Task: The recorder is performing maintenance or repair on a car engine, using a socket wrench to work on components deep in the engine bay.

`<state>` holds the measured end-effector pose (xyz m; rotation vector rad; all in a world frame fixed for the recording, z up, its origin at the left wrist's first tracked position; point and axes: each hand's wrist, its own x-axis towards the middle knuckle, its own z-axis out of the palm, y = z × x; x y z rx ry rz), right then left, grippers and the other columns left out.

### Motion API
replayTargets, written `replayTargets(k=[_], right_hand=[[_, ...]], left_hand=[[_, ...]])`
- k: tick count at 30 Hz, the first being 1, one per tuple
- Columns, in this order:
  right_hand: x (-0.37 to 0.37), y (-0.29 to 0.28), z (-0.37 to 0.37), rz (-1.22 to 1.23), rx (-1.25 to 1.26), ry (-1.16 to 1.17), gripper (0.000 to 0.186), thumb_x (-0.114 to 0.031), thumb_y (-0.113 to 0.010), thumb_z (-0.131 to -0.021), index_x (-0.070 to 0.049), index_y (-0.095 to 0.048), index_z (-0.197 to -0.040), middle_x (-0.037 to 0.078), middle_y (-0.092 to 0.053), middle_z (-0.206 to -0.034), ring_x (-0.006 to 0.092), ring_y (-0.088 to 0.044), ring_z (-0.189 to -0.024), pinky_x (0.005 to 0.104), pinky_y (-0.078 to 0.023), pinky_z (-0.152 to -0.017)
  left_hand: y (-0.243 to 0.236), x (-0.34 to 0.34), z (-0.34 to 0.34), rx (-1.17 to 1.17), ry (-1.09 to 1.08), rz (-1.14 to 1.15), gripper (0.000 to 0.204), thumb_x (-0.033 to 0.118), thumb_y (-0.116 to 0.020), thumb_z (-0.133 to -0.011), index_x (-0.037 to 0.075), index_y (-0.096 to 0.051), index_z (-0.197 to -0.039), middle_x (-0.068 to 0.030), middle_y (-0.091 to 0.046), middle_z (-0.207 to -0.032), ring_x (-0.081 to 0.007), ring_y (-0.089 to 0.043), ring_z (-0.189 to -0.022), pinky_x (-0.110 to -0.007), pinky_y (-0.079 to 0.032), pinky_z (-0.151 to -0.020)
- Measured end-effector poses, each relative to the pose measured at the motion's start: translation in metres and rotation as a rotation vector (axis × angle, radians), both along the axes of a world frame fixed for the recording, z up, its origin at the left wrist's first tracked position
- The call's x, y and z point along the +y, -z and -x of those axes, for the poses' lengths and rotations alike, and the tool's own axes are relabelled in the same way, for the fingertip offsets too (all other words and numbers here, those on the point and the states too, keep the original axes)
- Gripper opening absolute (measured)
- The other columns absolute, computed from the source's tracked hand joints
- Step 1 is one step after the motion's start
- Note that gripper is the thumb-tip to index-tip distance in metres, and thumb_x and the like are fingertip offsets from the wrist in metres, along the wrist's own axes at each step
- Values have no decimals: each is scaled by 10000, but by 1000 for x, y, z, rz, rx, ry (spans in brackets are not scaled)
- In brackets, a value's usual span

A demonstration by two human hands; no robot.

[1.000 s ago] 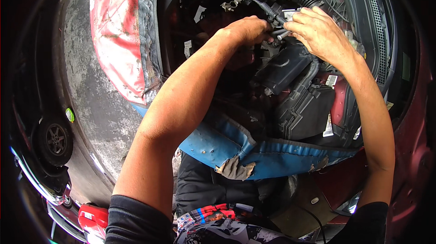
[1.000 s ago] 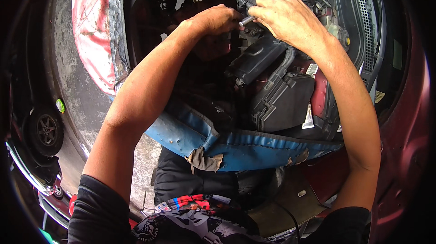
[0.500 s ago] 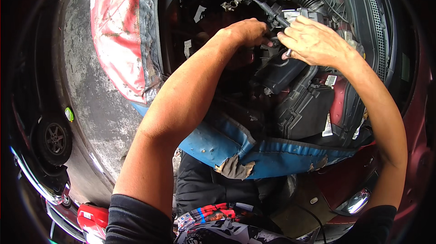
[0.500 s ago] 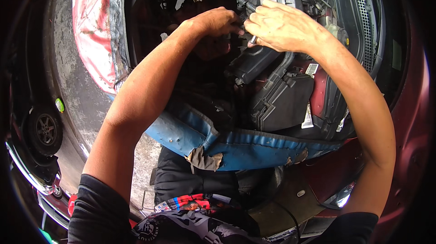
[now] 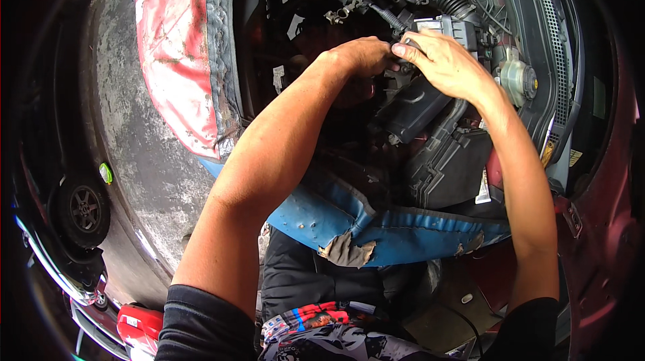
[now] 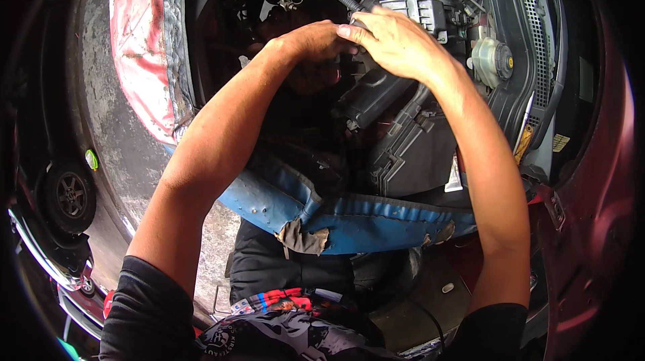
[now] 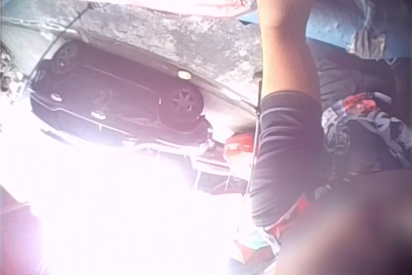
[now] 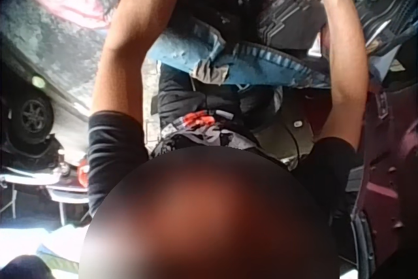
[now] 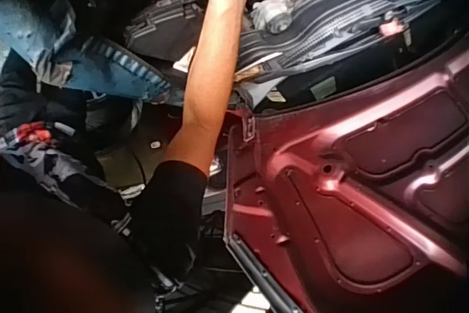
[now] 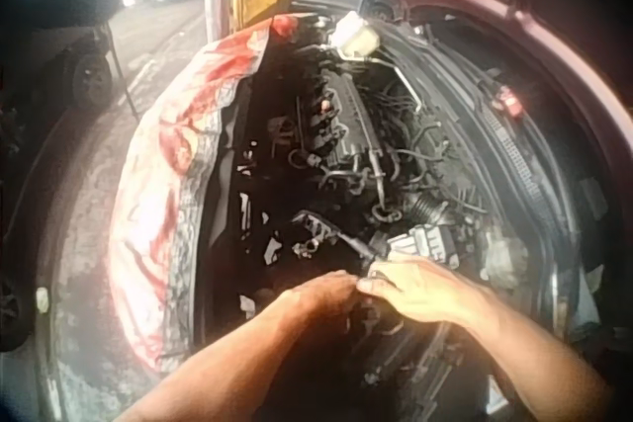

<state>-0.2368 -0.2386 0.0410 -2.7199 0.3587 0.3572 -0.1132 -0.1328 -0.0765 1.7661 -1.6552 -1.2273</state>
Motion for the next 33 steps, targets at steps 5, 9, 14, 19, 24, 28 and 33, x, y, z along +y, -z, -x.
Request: replayTargets(k=[5, 9, 14, 19, 24, 28, 33], right_hand=[[3, 14, -12, -556, -46, 127, 548, -493, -491, -982, 7, -591, -780, 85, -564, -764, 241, -549, -755, 394, -443, -773], [31, 50, -4, -1389, -818, 1313, 378, -392, -609, -957, -68, -572, -765, 8, -527, -704, 129, -523, -701, 285, -453, -677], [54, 41, -51, -1224, -1020, 1483, 337, -352, -586, -980, -87, -534, -779, -11, -525, -682, 113, -500, -606, 238, -444, -625], [10, 12, -14, -1035, -286, 725, 449, -429, -578, -965, -50, -589, -725, 15, -558, -652, 123, -507, -610, 275, -433, -626], [-3, 6, -17, -757, -53, 287, 548, -520, -558, -946, -23, -594, -720, 37, -595, -659, 138, -597, -650, 310, -478, -687], [-9, 5, -19, -635, 41, 175, 508, -441, -561, -969, 1, -586, -720, 44, -602, -677, 157, -632, -688, 312, -497, -702], [-5, -3, -35, -466, 229, -15, 437, -399, -616, -921, 1, -657, -749, 92, -664, -694, 163, -630, -665, 324, -495, -693]], left_hand=[[14, 9, -7, 47, -107, 83, 269, 230, -559, -940, 128, -666, -1164, -146, -693, -1049, -354, -634, -1021, -425, -488, -920], [-15, 3, 7, -83, 31, 115, 241, 144, -583, -895, 109, -666, -1119, -166, -694, -1009, -330, -636, -1028, -436, -505, -875], [6, 5, -5, -148, -41, 240, 225, 208, -589, -908, 76, -666, -1072, -183, -695, -946, -364, -651, -943, -444, -508, -854], [-39, 2, -3, -126, -40, 67, 218, 242, -612, -907, 69, -667, -1029, -165, -700, -902, -369, -661, -912, -451, -521, -829], [-2, 3, -7, -60, -72, 170, 240, 50, -613, -810, 126, -652, -1034, -99, -707, -965, -335, -660, -968, -426, -522, -858], [-3, 1, -5, -74, -64, 104, 281, 25, -634, -780, 156, -660, -1027, -84, -699, -972, -316, -659, -977, -419, -522, -866], [5, 7, -12, -32, -18, 266, 219, 105, -675, -769, 155, -714, -979, -99, -712, -987, -296, -670, -944, -397, -523, -854]])
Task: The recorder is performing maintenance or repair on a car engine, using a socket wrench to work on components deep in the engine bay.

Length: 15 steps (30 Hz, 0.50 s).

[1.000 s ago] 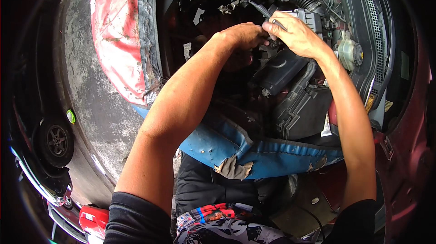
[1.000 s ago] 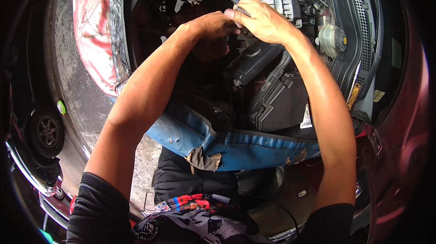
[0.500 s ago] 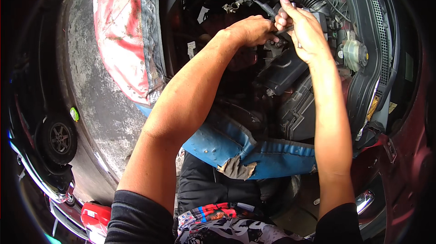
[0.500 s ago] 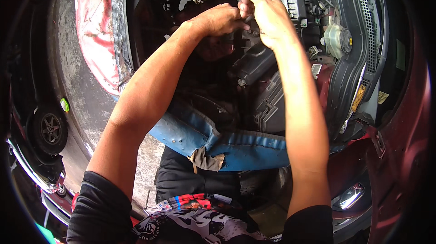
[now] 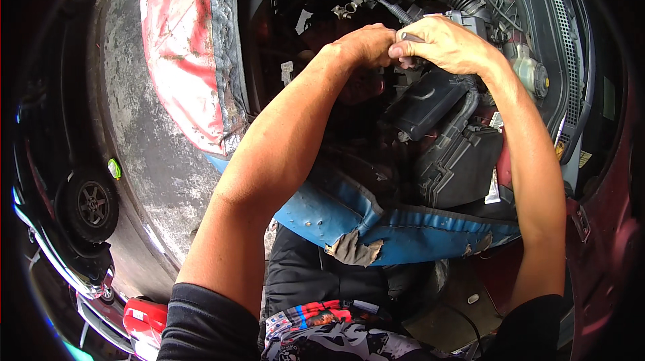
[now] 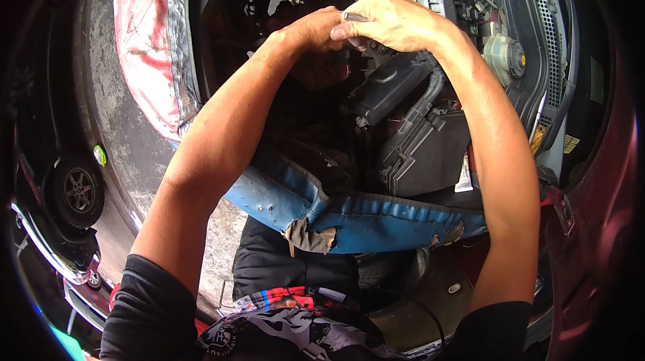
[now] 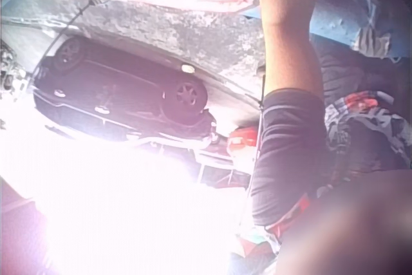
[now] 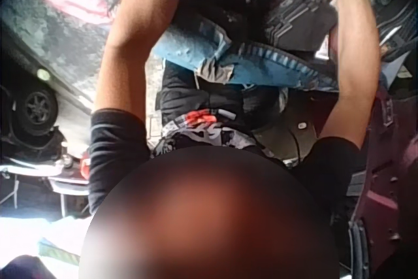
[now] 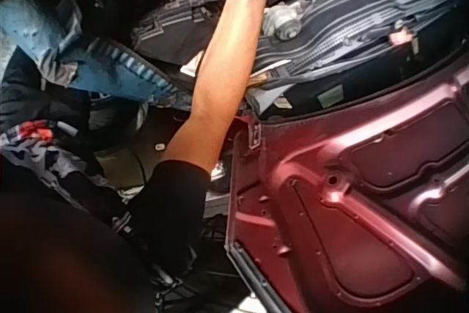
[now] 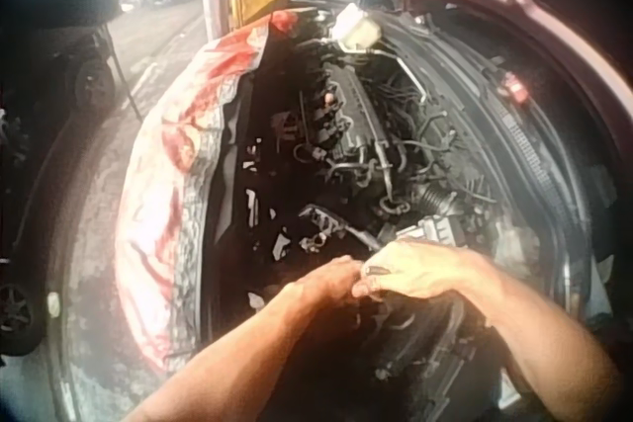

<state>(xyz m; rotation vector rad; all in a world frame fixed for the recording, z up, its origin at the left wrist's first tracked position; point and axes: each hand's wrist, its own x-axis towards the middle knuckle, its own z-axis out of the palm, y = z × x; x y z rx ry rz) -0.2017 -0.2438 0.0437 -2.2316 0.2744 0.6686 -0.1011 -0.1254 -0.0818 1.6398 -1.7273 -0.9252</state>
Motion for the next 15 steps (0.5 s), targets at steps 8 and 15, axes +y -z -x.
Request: replayTargets(k=[8, 15], right_hand=[[5, -1, 8, 305, -174, -413, 516, -461, -585, -931, -2, -656, -704, 135, -621, -618, 280, -632, -652, 399, -477, -637], [44, 51, 38, -843, -617, 1480, 448, -416, -550, -986, -82, -462, -700, 30, -505, -657, 190, -580, -686, 343, -465, -729]], left_hand=[[6, -8, -1, -97, 71, -174, 212, 184, -656, -797, 113, -725, -985, -137, -712, -964, -321, -650, -1017, -420, -520, -869], [-21, -3, 18, -13, -14, -209, 219, 92, -598, -802, 104, -717, -985, -141, -711, -943, -336, -670, -906, -412, -526, -828]])
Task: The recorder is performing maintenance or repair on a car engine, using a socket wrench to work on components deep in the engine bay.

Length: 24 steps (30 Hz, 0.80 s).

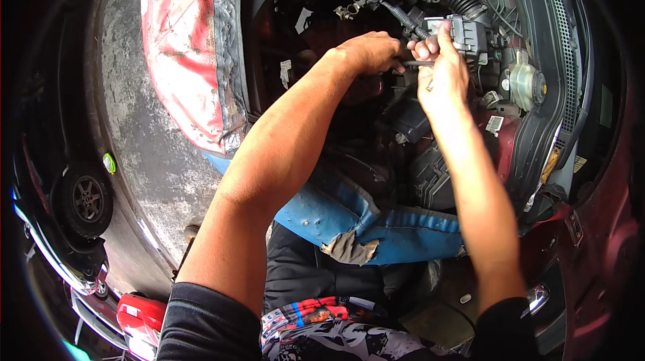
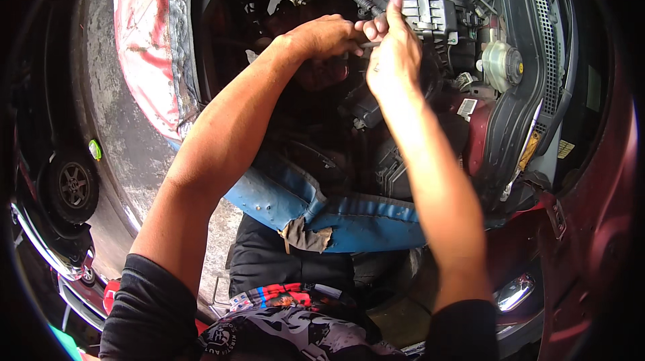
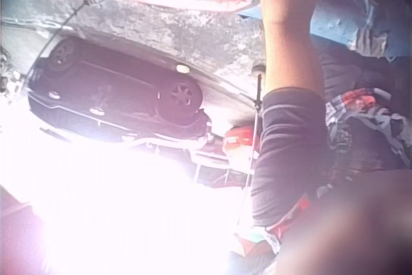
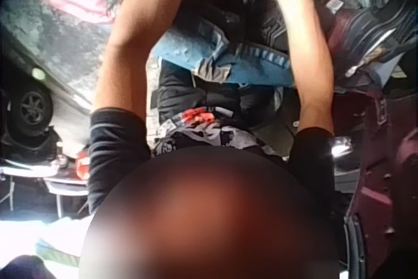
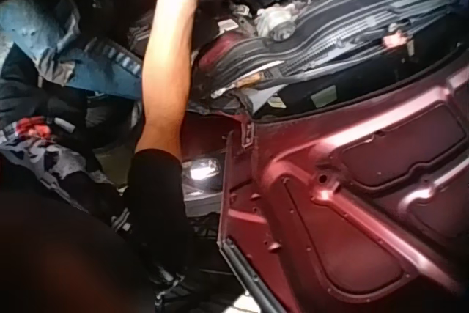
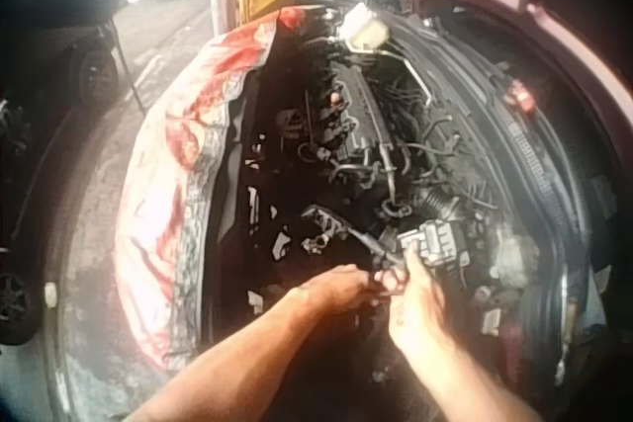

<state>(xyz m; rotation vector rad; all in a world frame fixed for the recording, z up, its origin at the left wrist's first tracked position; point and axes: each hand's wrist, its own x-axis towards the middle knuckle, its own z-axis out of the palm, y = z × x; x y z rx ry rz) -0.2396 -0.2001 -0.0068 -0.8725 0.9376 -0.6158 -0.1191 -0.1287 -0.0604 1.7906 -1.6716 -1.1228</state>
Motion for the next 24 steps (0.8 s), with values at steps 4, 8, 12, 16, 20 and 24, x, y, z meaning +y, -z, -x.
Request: replayTargets(k=[4, 8, 12, 16, 20, 24], right_hand=[[27, 0, -31, 33, 21, 176, 396, -398, -534, -996, -12, -574, -917, 97, -626, -864, 200, -631, -817, 300, -484, -876], [12, -6, 2, 617, 345, -173, 511, -327, -499, -1014, -15, -401, -1408, 213, -552, -1247, 272, -571, -1118, 392, -420, -1019], [-23, -56, 45, 1819, 630, -967, 520, -242, -571, -942, -125, -456, -1435, 122, -438, -1448, 343, -393, -1349, 441, -321, -1116], [-50, -65, 23, 2100, 454, -1240, 543, -278, -708, -799, -114, -570, -1299, 116, -591, -1220, 291, -514, -1237, 458, -363, -1102], [-52, -55, 5, 2088, 380, -1106, 216, -208, -707, -809, -60, -569, -883, 76, -610, -876, 258, -615, -889, 379, -490, -892], [-17, -17, 17, 1718, 776, -566, 241, -261, -616, -933, -49, -565, -829, 146, -638, -659, 348, -654, -603, 428, -524, -538]], left_hand=[[26, 4, -9, -50, 22, 79, 223, 132, -608, -836, 68, -690, -1033, -167, -704, -960, -350, -661, -943, -443, -517, -850], [20, -1, -8, -24, -37, -97, 265, 108, -593, -859, 107, -692, -1106, -174, -678, -1081, -335, -629, -1081, -418, -511, -919], [22, -3, -6, -30, -20, -41, 290, 99, -565, -862, 119, -682, -1127, -178, -653, -1139, -341, -590, -1144, -429, -487, -960], [42, -1, -8, -41, -29, 12, 294, 122, -584, -864, 121, -676, -1143, -194, -640, -1147, -339, -592, -1138, -427, -485, -961], [34, -6, -5, -18, -4, -46, 284, 151, -595, -870, 119, -676, -1141, -183, -655, -1124, -331, -599, -1129, -427, -487, -952], [25, -4, -2, -9, -80, 66, 247, 189, -588, -896, 124, -689, -1112, -168, -687, -1045, -358, -637, -1022, -429, -513, -878]])
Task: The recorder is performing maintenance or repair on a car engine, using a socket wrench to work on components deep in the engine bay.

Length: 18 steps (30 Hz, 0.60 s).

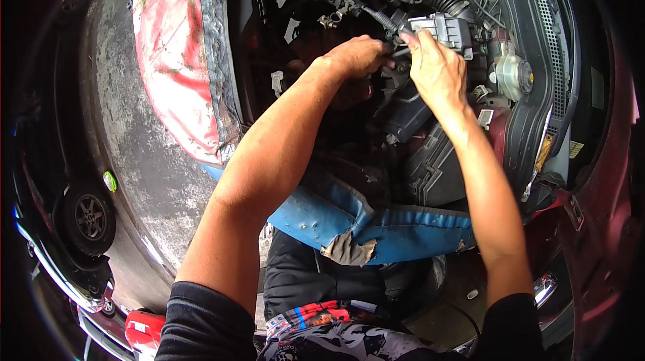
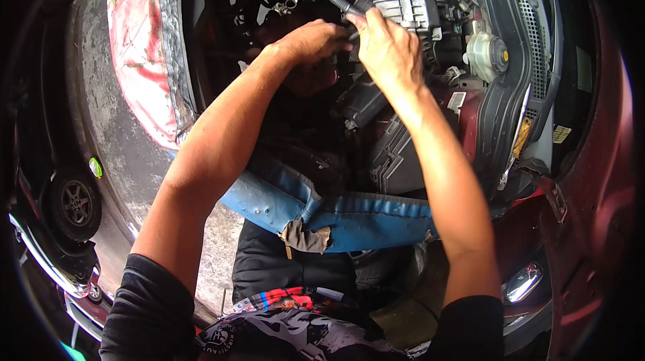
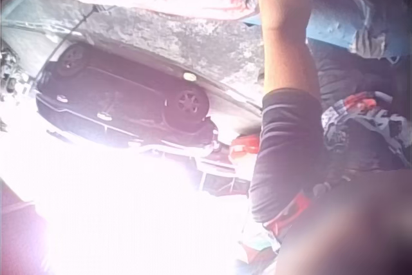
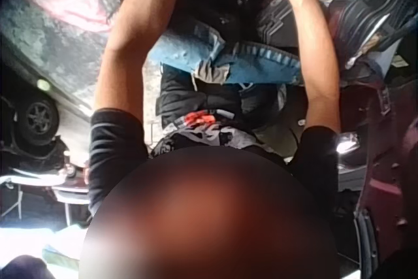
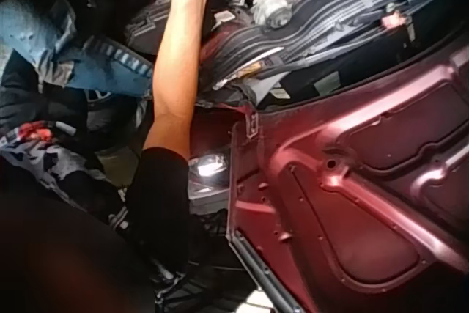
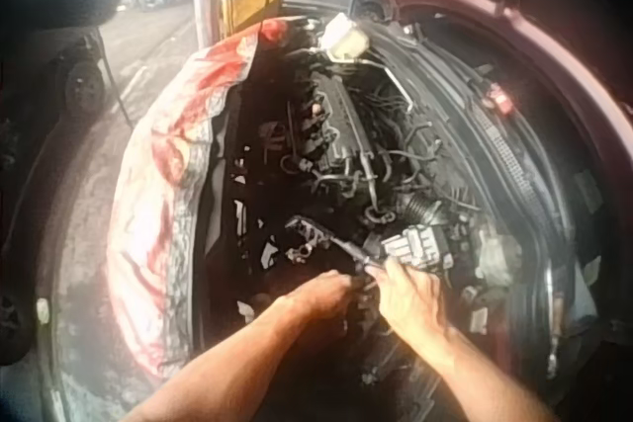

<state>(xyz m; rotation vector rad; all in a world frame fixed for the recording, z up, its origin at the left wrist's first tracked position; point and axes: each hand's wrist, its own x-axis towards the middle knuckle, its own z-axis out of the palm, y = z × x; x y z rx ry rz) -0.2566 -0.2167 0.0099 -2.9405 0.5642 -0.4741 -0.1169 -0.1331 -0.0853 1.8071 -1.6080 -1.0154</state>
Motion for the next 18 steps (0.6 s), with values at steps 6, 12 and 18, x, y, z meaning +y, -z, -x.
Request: replayTargets(k=[6, 12, 18], right_hand=[[-28, -24, -26, -181, 179, -377, 347, -314, -599, -933, 11, -641, -820, 124, -543, -725, 337, -565, -720, 430, -466, -685], [-14, -12, -28, -1322, 401, -227, 489, -434, -528, -986, -44, -573, -696, 6, -534, -620, 115, -515, -607, 291, -425, -626], [10, 1, -25, -1427, -141, 147, 413, -362, -620, -956, -40, -585, -701, -24, -472, -592, 67, -431, -534, 235, -365, -519]], left_hand=[[6, 1, -5, 26, 75, 37, 221, 233, -597, -913, 140, -698, -1086, -144, -701, -994, -344, -650, -1002, -436, -508, -853], [-4, 14, -7, 307, 30, -80, 239, 246, -537, -935, 175, -719, -1072, -122, -708, -997, -302, -657, -998, -409, -515, -865], [-10, 4, -8, -14, 107, -159, 284, 291, -585, -921, 134, -699, -1128, -163, -708, -964, -316, -670, -966, -426, -532, -848]])
